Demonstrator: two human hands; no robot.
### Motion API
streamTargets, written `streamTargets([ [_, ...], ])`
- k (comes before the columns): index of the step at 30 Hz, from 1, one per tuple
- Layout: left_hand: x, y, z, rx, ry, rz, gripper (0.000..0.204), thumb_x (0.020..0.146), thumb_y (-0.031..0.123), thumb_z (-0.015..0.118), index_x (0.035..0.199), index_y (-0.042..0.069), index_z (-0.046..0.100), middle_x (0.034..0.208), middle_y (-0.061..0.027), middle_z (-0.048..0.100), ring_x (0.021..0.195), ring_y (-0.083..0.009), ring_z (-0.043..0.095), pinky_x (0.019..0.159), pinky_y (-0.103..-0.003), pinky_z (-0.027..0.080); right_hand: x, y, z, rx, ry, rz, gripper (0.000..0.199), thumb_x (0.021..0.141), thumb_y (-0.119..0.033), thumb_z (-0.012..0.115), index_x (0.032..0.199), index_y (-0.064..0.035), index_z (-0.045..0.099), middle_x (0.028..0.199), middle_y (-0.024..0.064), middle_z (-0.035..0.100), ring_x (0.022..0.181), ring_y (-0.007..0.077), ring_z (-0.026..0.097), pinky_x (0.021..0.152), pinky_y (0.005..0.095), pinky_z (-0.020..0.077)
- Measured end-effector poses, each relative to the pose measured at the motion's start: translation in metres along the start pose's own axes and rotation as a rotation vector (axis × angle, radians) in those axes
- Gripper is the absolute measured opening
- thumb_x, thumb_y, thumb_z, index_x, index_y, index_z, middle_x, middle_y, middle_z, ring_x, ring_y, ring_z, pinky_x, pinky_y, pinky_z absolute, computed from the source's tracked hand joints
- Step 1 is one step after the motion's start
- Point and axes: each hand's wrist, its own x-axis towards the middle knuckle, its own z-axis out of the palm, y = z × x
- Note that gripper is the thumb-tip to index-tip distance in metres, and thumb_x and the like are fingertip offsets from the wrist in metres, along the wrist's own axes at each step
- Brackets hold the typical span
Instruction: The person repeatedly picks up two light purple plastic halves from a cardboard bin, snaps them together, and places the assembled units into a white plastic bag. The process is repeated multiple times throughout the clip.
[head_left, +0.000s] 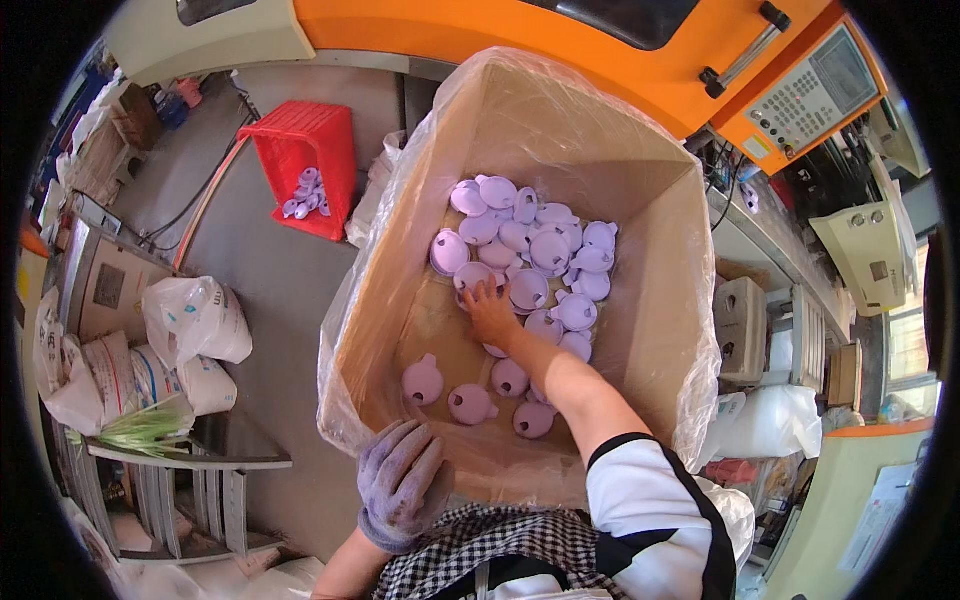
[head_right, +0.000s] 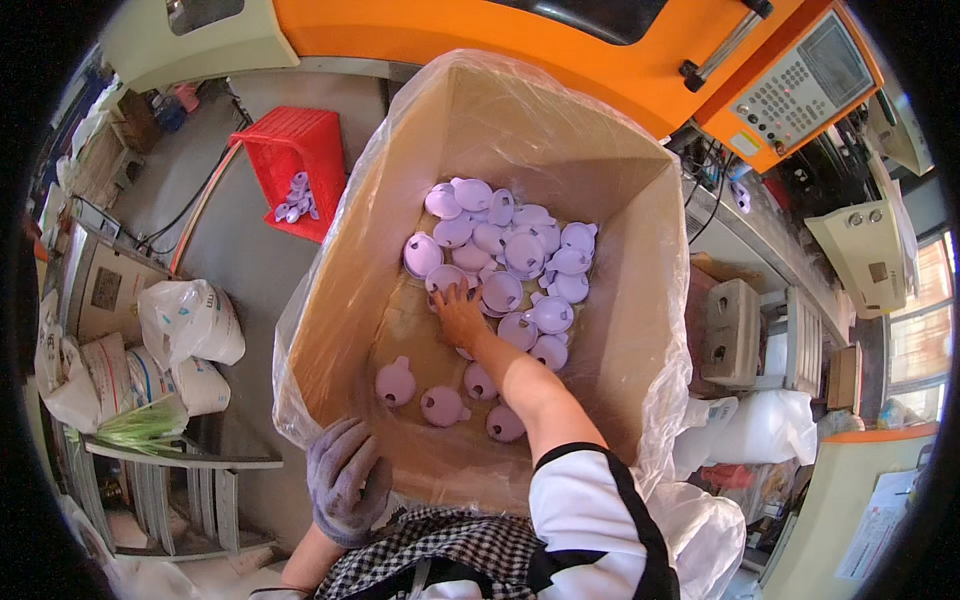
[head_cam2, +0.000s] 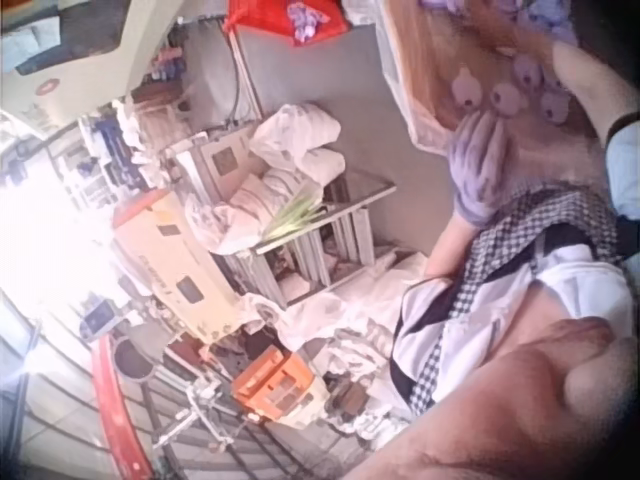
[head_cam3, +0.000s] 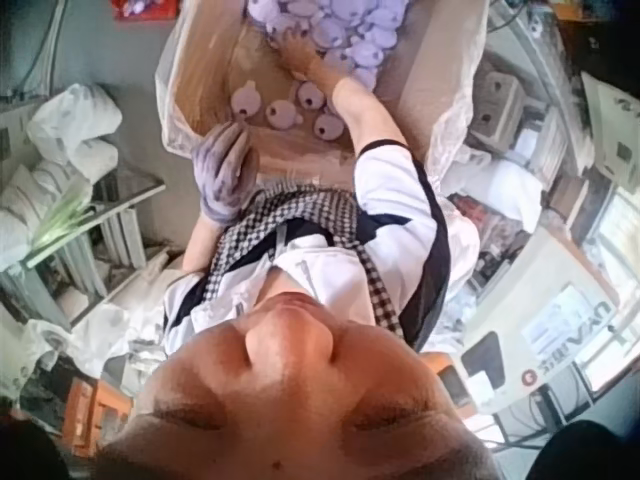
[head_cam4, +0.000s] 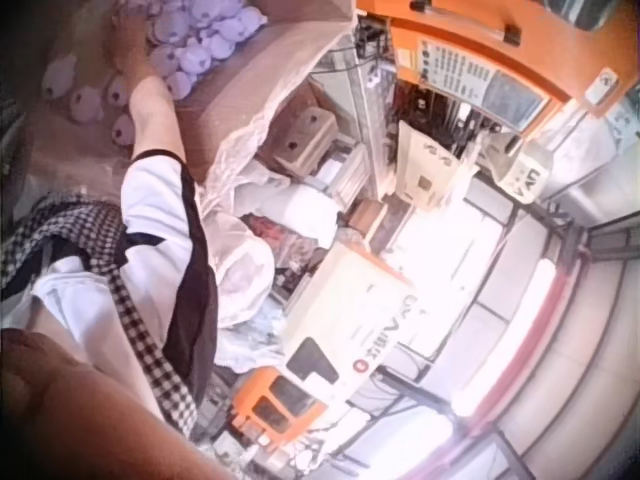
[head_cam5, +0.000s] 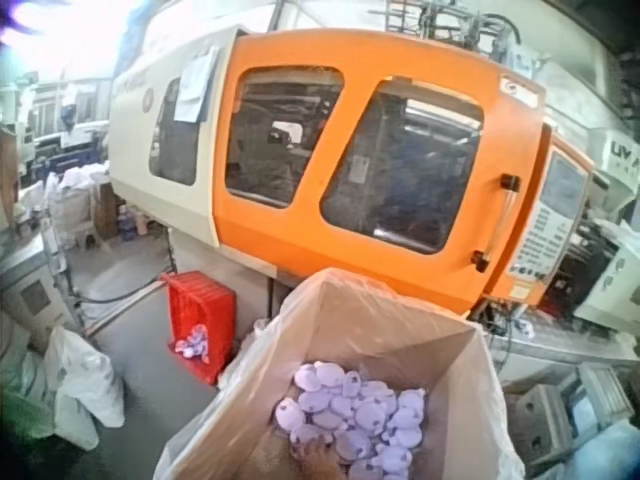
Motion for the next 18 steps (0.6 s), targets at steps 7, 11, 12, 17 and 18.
streamTargets([
  [7, 0.0, 0.001, 0.003, 0.057, -0.015, 0.019, 0.042, 0.067, 0.001, 0.075, 0.108, 0.003, 0.065, 0.11, -0.0138, 0.065, 0.099, -0.0343, 0.064, 0.088, -0.046, 0.053, 0.006, 0.034, 0.018, 0.22, 0.11, -0.023, 0.05, 0.081, -0.01, 0.066, 0.128, -0.008, 0.051, 0.125, 0.0187, 0.052, 0.126, 0.0368, 0.049, 0.09, 0.0504, 0.0531],
  [11, -0.001, 0.004, 0.003, 0.029, 0.001, -0.01, 0.039, 0.07, -0.005, 0.069, 0.108, 0.002, 0.063, 0.112, -0.0145, 0.064, 0.102, -0.0362, 0.063, 0.09, -0.047, 0.05, 0.01, 0.049, 0.023, 0.351, 0.175, 0.011, 0.041, 0.08, -0.003, 0.063, 0.119, -0.0054, 0.055, 0.116, 0.0166, 0.059, 0.118, 0.037, 0.054, 0.091, 0.0427, 0.0544],
  [12, 0.001, 0.005, 0.002, 0.033, -0.001, -0.016, 0.039, 0.07, -0.006, 0.069, 0.108, 0.002, 0.064, 0.112, -0.0147, 0.064, 0.102, -0.0361, 0.063, 0.09, -0.046, 0.05, 0.01, 0.049, 0.018, 0.398, 0.164, 0.033, 0.039, 0.08, -0.001, 0.062, 0.119, -0.0047, 0.055, 0.115, 0.0163, 0.06, 0.117, 0.0379, 0.054, 0.093, 0.0424, 0.0537],
  [17, 0.008, 0.012, 0.004, 0.036, 0.058, -0.012, 0.039, 0.07, -0.007, 0.069, 0.108, 0.002, 0.065, 0.111, -0.0158, 0.065, 0.101, -0.0354, 0.064, 0.088, -0.045, 0.051, 0.011, 0.048, 0.009, 0.31, 0.308, -0.085, 0.031, 0.078, -0.003, 0.061, 0.108, -0.0047, 0.056, 0.106, 0.0157, 0.062, 0.111, 0.0369, 0.058, 0.086, 0.0434, 0.0553],
  [18, 0.006, 0.011, 0.005, 0.042, 0.06, -0.011, 0.039, 0.07, -0.007, 0.069, 0.108, 0.002, 0.065, 0.111, -0.016, 0.065, 0.101, -0.0354, 0.064, 0.088, -0.044, 0.051, 0.008, 0.046, 0.014, 0.292, 0.376, -0.099, 0.029, 0.077, -0.003, 0.062, 0.106, -0.005, 0.057, 0.104, 0.0152, 0.062, 0.109, 0.0367, 0.059, 0.083, 0.0434, 0.0561],
])
